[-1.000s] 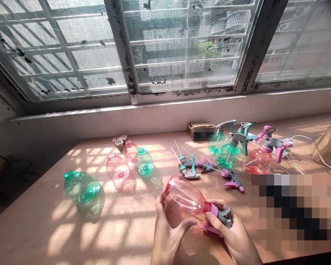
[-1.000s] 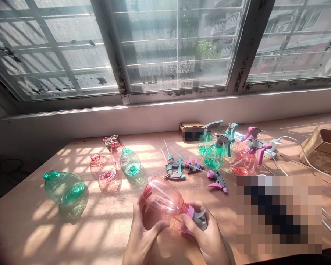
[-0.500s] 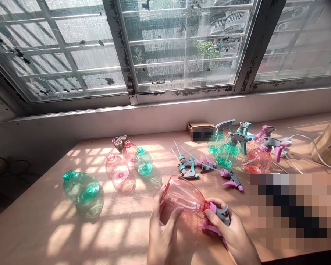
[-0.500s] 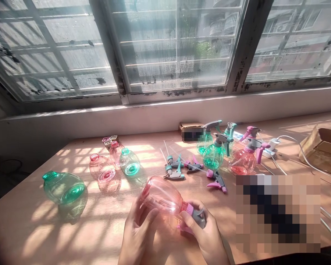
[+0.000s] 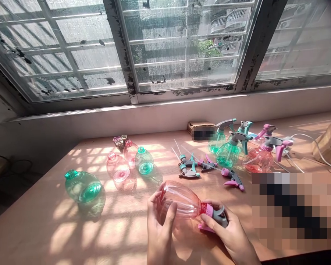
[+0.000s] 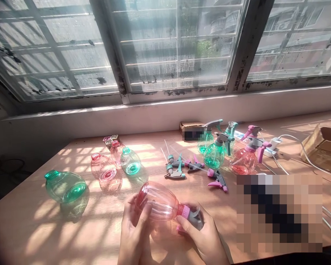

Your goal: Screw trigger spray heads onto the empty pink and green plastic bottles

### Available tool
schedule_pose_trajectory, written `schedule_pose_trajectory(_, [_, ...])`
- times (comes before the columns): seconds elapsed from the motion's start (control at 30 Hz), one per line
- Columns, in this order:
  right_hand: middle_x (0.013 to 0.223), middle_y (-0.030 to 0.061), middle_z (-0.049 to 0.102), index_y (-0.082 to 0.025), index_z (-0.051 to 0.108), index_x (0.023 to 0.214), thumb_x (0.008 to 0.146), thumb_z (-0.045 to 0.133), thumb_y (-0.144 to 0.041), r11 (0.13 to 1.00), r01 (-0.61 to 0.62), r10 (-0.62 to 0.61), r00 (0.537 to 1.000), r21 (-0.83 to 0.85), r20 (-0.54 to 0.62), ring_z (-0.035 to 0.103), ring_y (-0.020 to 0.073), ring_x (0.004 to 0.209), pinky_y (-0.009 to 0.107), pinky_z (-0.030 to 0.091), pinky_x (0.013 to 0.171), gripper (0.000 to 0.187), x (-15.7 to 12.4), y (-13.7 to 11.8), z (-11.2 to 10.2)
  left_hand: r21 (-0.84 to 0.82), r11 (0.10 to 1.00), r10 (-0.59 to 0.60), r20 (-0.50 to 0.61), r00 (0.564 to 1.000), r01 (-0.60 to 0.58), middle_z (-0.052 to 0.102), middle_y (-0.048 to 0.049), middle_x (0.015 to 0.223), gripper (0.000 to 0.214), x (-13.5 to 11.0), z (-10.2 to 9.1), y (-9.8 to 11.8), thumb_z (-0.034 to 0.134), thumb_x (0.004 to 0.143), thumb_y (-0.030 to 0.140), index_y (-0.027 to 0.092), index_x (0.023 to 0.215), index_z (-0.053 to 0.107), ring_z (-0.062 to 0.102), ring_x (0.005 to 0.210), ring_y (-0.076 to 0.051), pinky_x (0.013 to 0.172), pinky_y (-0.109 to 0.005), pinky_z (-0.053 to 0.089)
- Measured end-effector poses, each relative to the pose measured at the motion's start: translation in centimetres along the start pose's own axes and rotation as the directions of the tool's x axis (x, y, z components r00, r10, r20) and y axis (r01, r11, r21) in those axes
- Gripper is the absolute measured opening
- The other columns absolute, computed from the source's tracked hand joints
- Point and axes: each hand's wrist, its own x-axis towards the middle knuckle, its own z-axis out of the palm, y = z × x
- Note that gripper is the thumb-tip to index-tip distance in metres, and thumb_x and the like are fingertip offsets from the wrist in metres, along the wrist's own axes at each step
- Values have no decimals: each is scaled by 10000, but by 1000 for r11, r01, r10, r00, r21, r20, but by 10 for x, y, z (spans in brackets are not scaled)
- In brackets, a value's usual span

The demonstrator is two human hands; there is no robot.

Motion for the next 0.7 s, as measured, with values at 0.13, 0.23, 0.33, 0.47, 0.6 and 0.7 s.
schedule_pose_trajectory(0.13, [745,-18,782,-185,811,991,627,1030,-513,999,-32,33,999,13,-31,746,183,611,294,685,582,536,-2,-2,-1,97,995,30,66,997,-36,456,-107,1704,536,-1,-5,-1,761,924,571,317,1380,636,469,1545,-358,1264,-526,394])
schedule_pose_trajectory(0.23, [674,-25,755,-187,792,1007,641,1022,-530,999,-37,37,999,16,-25,734,187,599,292,671,556,552,0,-1,-3,188,981,12,148,989,-40,497,-110,1675,574,-1,-9,0,665,978,612,334,1476,600,487,1528,-367,1250,-518,413])
schedule_pose_trajectory(0.33, [744,-18,778,-197,793,1003,645,1023,-517,999,-36,37,999,19,-30,748,192,596,314,681,567,533,1,1,-4,160,986,-68,189,980,38,622,-127,1559,655,-2,-8,5,639,984,636,317,1546,528,591,1439,-344,1166,-461,518])
schedule_pose_trajectory(0.47, [867,14,823,-204,818,984,644,1035,-467,1000,-22,22,999,-10,34,787,228,740,330,708,658,481,1,3,-4,84,996,-30,64,997,24,656,-136,1519,629,-4,-3,8,655,967,653,260,1454,594,577,1456,-330,1198,-444,491])
schedule_pose_trajectory(0.6, [889,27,834,-213,825,975,679,1016,-458,999,19,-15,996,-48,83,789,264,847,322,707,694,429,2,5,-3,-2,1000,-15,56,998,16,646,-186,1501,721,1,-5,-2,813,862,606,229,1418,552,599,1423,-374,1205,-534,464])
schedule_pose_trajectory(0.7, [875,20,827,-213,828,969,683,1010,-473,998,-19,25,996,-66,89,775,244,795,338,714,703,427,4,5,-5,-16,999,-45,72,996,46,626,-184,1509,721,5,-8,-12,868,828,547,240,1400,553,596,1421,-376,1210,-552,453])
